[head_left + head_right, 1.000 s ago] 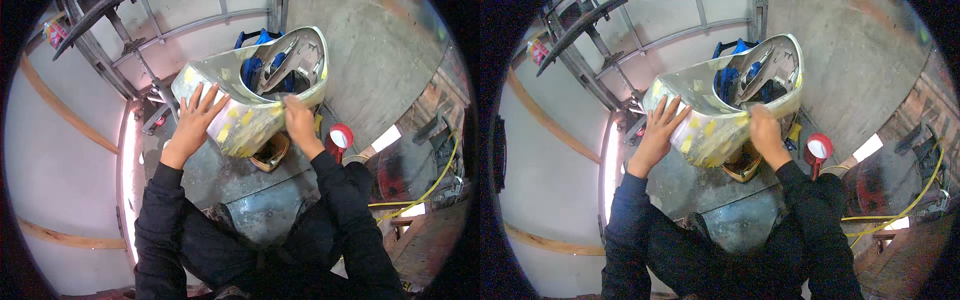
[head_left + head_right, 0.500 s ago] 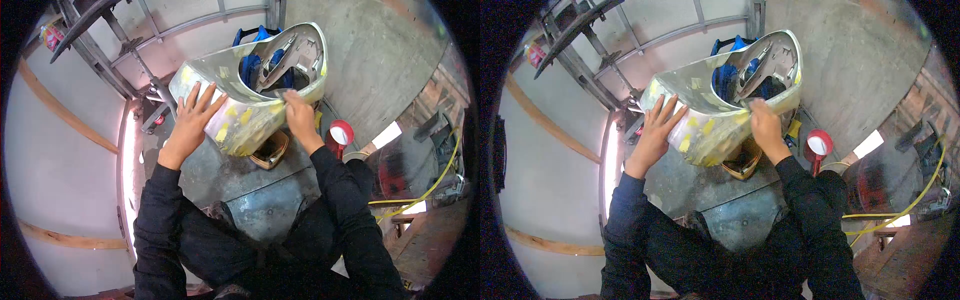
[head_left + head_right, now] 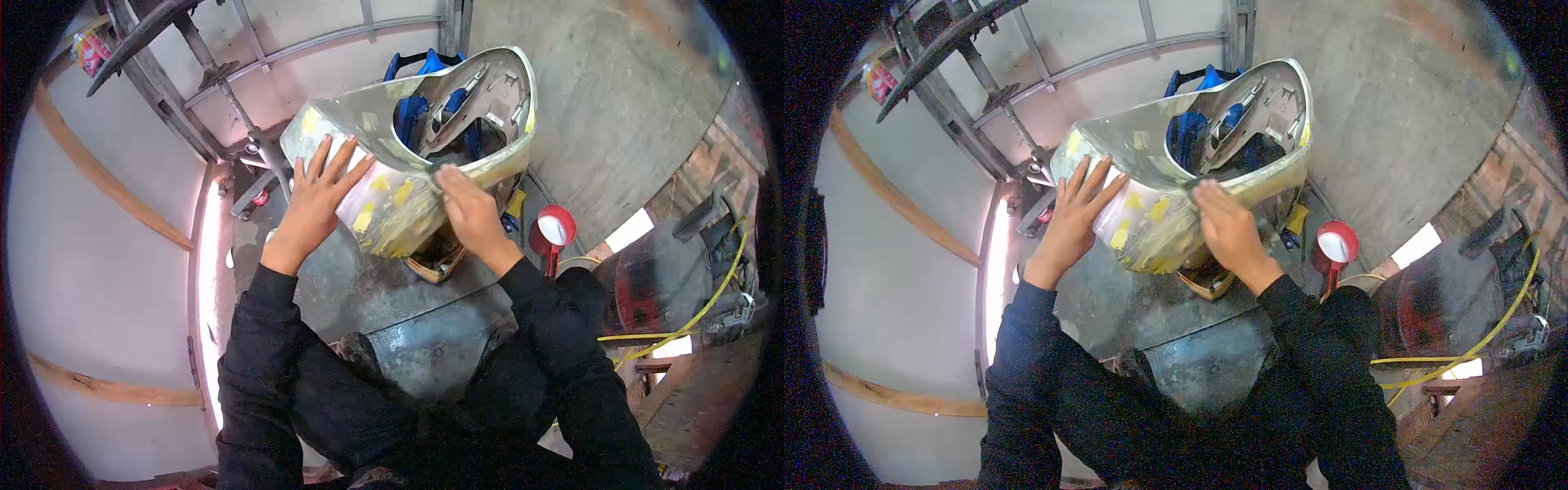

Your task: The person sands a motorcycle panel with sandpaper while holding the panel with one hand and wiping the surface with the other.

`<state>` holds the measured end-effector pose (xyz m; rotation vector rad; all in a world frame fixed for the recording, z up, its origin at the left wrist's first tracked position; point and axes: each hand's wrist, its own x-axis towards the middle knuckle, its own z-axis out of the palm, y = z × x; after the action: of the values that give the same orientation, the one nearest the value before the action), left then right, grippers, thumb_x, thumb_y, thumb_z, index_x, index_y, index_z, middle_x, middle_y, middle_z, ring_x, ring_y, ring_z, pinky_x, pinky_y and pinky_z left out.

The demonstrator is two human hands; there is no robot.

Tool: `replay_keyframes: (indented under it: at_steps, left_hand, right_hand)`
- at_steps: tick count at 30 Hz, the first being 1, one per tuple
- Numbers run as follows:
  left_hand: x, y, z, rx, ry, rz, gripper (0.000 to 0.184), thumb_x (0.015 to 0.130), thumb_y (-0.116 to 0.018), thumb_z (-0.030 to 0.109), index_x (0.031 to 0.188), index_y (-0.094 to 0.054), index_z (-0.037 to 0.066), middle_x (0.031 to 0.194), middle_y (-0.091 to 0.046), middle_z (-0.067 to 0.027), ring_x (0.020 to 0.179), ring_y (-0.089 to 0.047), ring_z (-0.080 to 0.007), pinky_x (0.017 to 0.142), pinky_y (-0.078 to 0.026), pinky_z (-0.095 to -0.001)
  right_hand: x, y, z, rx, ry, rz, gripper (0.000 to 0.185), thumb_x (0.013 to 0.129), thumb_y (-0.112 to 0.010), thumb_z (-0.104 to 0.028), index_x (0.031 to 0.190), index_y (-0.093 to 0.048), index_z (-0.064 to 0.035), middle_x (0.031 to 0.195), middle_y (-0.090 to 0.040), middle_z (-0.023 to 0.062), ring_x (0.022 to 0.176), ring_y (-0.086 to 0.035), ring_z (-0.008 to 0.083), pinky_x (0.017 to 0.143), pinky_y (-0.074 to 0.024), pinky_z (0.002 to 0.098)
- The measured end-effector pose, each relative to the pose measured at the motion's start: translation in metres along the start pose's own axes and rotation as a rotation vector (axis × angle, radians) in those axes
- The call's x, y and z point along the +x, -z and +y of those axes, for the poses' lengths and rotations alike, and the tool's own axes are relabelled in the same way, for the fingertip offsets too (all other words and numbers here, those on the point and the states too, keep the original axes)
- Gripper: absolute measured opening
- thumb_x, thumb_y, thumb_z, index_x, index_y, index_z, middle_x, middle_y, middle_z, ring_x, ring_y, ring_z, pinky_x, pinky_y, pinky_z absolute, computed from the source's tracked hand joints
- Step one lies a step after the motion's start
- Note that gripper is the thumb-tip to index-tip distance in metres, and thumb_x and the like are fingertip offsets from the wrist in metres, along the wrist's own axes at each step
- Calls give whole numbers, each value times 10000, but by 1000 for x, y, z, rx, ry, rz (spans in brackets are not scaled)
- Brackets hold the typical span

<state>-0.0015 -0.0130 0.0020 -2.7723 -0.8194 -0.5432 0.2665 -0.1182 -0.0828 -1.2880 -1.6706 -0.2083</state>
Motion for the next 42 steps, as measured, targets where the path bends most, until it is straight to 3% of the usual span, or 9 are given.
replay_keyframes:
  at_steps: [7,11,14,18,22,26,30,35,42]
  left_hand:
    - [1,2,-4,-25,-21,11,946,711,-609,-173,1540,-455,257,1665,-295,-59,1550,-210,-381,1182,-258,-690]
    - [0,-3,-4,-50,-6,5,957,697,-589,-187,1536,-458,253,1668,-289,-53,1551,-206,-381,1196,-235,-680]
    - [-1,2,1,-56,-6,17,978,688,-573,-201,1535,-461,275,1674,-282,-39,1549,-212,-379,1188,-242,-689]
    - [-1,-1,1,-35,-7,10,997,675,-588,-201,1536,-459,286,1681,-270,-34,1545,-222,-386,1184,-251,-690]
    - [-2,3,-1,-39,-36,14,1008,663,-621,-189,1537,-457,286,1680,-272,-39,1540,-231,-392,1159,-300,-689]
    - [-2,-3,-2,66,-46,31,1016,664,-634,-175,1547,-442,290,1683,-262,-52,1534,-237,-406,1154,-306,-680]
    - [-5,1,-4,32,-49,13,980,701,-613,-164,1552,-435,289,1687,-254,-53,1532,-237,-411,1146,-305,-683]
    - [-2,0,1,102,-58,30,938,743,-590,-166,1548,-440,292,1686,-255,-56,1530,-240,-411,1130,-308,-703]
    - [-1,3,2,87,-48,9,939,749,-591,-167,1545,-440,306,1692,-239,-53,1538,-221,-413,1133,-304,-713]
  right_hand:
    - [7,-7,34,-156,-203,77,345,894,-539,-37,1202,-663,57,1291,-639,279,1258,-596,420,1121,-437,476]
    - [5,3,6,48,-7,-34,331,893,-565,-35,1190,-677,60,1274,-650,281,1262,-594,418,1118,-449,461]
    - [7,-2,49,-154,-278,64,324,918,-557,-31,1206,-678,53,1293,-653,261,1287,-587,397,1126,-445,443]
    - [8,3,-11,129,-60,-45,338,919,-549,-38,1220,-677,48,1302,-643,262,1285,-579,415,1114,-456,447]
    - [10,9,35,-150,-281,56,340,888,-558,-21,1198,-683,43,1294,-645,269,1284,-584,405,1114,-454,456]
    - [5,1,-7,60,-60,-14,330,902,-526,-51,1171,-684,58,1280,-652,267,1274,-592,392,1110,-455,457]
    - [12,11,35,-173,-240,49,309,907,-508,-49,1134,-695,47,1228,-676,257,1230,-619,395,1100,-468,446]
    - [11,1,-25,73,-25,-57,334,904,-534,-56,1184,-691,38,1278,-658,260,1257,-607,394,1095,-471,454]
    - [11,3,10,-62,-159,3,328,893,-529,-42,1158,-700,47,1267,-659,273,1244,-609,409,1103,-461,449]
